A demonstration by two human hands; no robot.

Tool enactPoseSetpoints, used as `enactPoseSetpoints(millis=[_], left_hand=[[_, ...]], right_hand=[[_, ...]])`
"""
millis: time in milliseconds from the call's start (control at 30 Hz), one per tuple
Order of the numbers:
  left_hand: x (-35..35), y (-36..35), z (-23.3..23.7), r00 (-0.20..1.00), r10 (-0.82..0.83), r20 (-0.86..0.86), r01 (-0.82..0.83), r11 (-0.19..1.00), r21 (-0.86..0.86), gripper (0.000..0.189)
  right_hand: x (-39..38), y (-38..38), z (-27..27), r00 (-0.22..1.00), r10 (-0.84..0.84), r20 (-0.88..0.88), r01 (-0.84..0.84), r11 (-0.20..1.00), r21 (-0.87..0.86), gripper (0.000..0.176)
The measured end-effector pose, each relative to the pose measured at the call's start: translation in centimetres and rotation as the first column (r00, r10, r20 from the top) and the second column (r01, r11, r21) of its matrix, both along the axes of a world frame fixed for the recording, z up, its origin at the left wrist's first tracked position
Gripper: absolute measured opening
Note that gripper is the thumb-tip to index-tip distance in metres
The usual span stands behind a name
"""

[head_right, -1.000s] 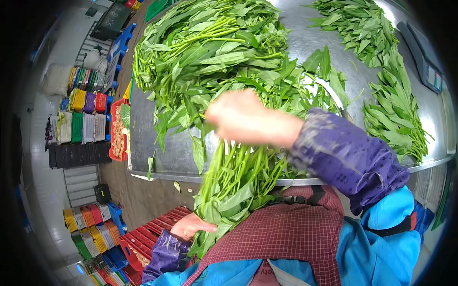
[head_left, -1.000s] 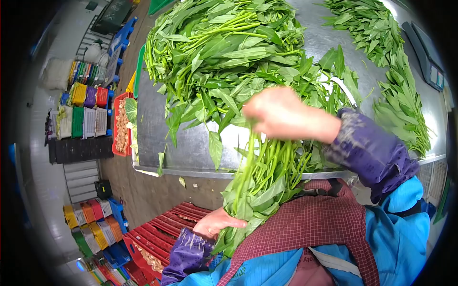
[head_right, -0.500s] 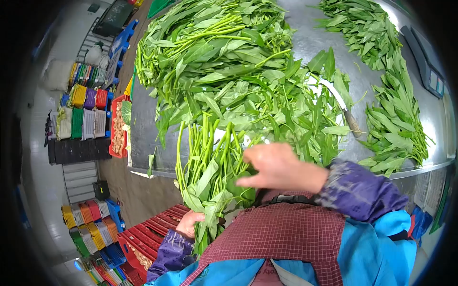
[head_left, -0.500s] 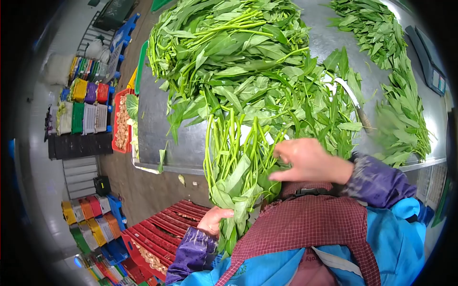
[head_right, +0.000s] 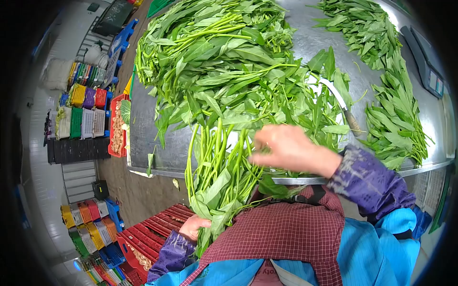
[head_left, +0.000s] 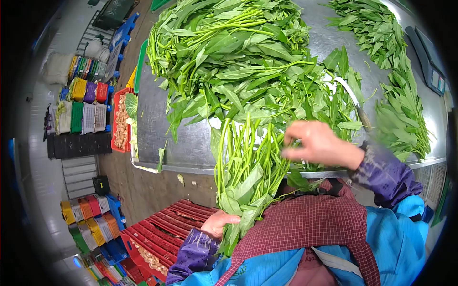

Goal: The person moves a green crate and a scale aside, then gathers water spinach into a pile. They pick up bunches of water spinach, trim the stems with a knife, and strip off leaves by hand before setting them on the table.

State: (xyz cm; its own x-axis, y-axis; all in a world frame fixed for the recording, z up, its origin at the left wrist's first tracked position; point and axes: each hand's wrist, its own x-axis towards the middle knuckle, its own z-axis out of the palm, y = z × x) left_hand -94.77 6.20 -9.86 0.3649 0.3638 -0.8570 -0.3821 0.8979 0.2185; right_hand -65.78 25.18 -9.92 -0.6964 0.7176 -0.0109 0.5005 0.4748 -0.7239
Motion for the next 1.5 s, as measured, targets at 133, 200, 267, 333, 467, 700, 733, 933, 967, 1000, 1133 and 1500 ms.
enactPoseSetpoints(millis=[133, 200, 267, 333, 467, 700, 733, 933, 967, 1000, 1133, 1500], left_hand=[[0.4, 0.3, 0.6, 0.996, -0.045, -0.076, 0.054, 0.991, 0.12, 0.067], [0.3, 0.3, 0.8, 0.993, -0.064, -0.096, 0.072, 0.993, 0.088, 0.066], [-0.1, -0.5, 0.3, 0.993, -0.086, -0.087, 0.094, 0.991, 0.097, 0.065], [-0.2, -0.6, 0.2, 0.992, -0.104, -0.073, 0.112, 0.988, 0.11, 0.063], [-0.2, -0.2, 0.4, 0.987, -0.145, -0.067, 0.15, 0.985, 0.083, 0.061], [-0.5, 0.2, -0.3, 0.994, -0.106, -0.037, 0.11, 0.988, 0.107, 0.066], [-0.6, 0.1, -0.3, 0.995, -0.093, -0.04, 0.096, 0.992, 0.08, 0.067], [-0.2, 0.5, 0.0, 0.999, -0.037, -0.005, 0.037, 0.99, 0.139, 0.071], [-0.3, 0.7, -0.1, 0.999, -0.039, -0.013, 0.04, 0.99, 0.132, 0.071], [-0.1, 0.9, 0.0, 0.999, -0.039, -0.01, 0.04, 0.988, 0.15, 0.071], [0.3, 1.6, 0.9, 0.997, -0.053, -0.049, 0.06, 0.985, 0.163, 0.07], [0.6, 2.0, 0.9, 0.995, -0.086, -0.04, 0.09, 0.99, 0.106, 0.069]], right_hand=[[-1.8, -1.9, -1.5, 0.994, 0.06, 0.086, -0.063, 0.998, 0.031, 0.025], [-1.7, -1.0, -2.9, 0.994, -0.068, 0.088, 0.028, 0.92, 0.392, 0.019], [-0.4, 1.8, -4.5, 0.95, -0.282, 0.131, 0.15, 0.784, 0.602, 0.011], [2.1, 4.9, -4.9, 0.905, -0.38, 0.192, 0.249, 0.837, 0.487, 0.016], [-0.4, 2.1, -0.1, 0.972, 0.033, -0.234, 0.039, 0.955, 0.295, 0.031], [-1.8, 2.8, -0.9, 0.96, 0.171, -0.223, -0.057, 0.896, 0.439, 0.017], [-0.3, 4.8, -2.0, 0.974, -0.002, -0.225, 0.102, 0.894, 0.436, 0.02], [-0.5, 2.2, -0.2, 0.997, -0.048, -0.061, 0.07, 0.895, 0.44, 0.031], [-1.2, 1.1, -0.4, 0.983, 0.117, -0.141, -0.054, 0.922, 0.383, 0.027], [-1.9, 0.4, -0.3, 0.963, 0.17, -0.207, -0.119, 0.963, 0.24, 0.026], [-3.1, -1.0, -1.4, 0.953, 0.227, -0.199, -0.227, 0.974, 0.021, 0.014], [-1.5, 1.9, 2.4, 0.809, -0.291, -0.511, -0.444, 0.267, -0.855, 0.013]])
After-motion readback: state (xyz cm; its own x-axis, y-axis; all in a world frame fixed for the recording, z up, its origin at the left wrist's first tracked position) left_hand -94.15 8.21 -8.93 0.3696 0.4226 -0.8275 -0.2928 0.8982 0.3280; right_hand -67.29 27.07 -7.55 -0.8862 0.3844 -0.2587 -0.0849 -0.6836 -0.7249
